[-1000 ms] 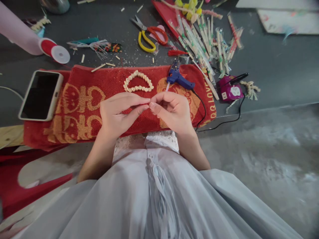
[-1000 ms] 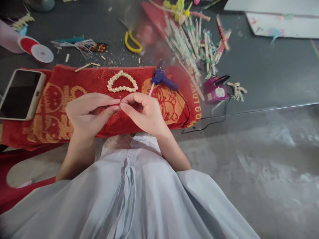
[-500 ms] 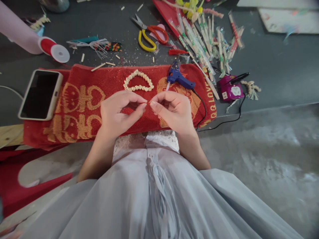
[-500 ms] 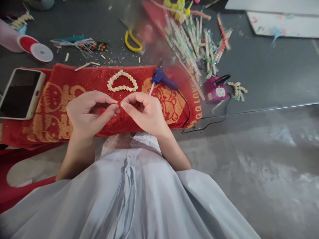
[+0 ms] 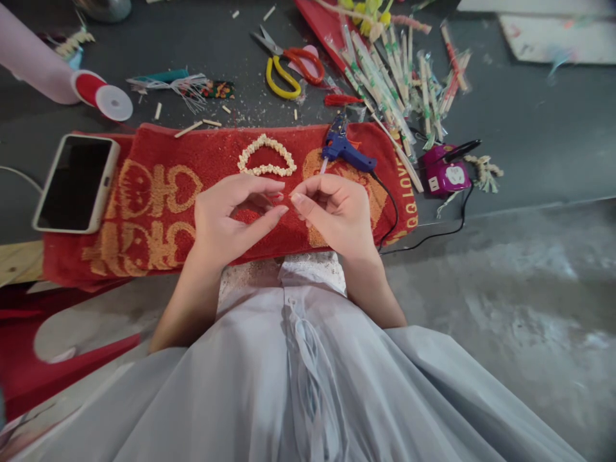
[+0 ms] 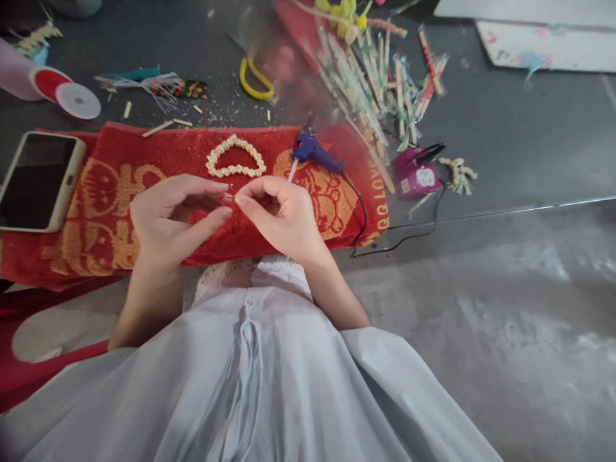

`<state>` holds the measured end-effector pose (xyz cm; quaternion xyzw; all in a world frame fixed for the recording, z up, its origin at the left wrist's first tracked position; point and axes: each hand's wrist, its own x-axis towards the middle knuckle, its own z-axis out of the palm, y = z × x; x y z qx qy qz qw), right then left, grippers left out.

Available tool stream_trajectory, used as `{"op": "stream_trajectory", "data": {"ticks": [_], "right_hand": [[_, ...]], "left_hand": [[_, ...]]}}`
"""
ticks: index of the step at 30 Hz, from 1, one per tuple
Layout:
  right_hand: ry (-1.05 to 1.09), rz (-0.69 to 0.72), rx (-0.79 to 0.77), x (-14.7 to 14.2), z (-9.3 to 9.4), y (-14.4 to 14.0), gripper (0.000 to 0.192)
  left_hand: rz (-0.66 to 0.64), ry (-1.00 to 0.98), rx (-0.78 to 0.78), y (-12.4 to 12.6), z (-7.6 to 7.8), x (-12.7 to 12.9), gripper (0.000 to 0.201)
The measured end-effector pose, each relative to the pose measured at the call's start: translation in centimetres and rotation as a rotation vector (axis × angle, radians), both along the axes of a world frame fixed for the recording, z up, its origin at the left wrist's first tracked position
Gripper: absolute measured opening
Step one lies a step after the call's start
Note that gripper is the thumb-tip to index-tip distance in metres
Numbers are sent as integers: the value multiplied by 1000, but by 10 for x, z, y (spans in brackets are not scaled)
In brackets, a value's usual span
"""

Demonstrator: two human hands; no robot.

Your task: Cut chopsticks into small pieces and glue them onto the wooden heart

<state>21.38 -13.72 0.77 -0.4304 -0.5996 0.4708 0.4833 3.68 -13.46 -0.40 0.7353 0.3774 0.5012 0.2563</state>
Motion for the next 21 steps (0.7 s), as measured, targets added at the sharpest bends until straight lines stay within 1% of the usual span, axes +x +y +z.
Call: {"op": "stream_trajectory", "data": {"ticks": [2, 4, 6, 8, 12, 15, 18, 21], "right_hand": [[-15, -4, -1, 0, -1, 0, 31], [-30, -6, 0, 0, -2, 0, 30], [-43, -8, 1, 0, -2, 0, 30], [-54, -16, 2, 0, -2, -1, 29], [-93, -38, 28, 1, -2, -1, 28], [-119, -15, 71, 1, 0, 0, 28], [-129, 4, 104, 2, 0, 0, 29], [-151, 3, 103, 2, -1, 0, 30]], "left_hand": [[20, 34, 23, 0, 4, 2, 20], [29, 57, 82, 1, 7, 5, 17], [46, 67, 152, 2, 8, 7, 12], [79, 69, 180, 4, 8, 8, 8], [94, 64, 162, 4, 6, 9, 7], [81, 80, 168, 4, 6, 9, 6], [88, 153, 144, 3, 7, 9, 5], [101, 222, 126, 2, 9, 8, 7]]}}
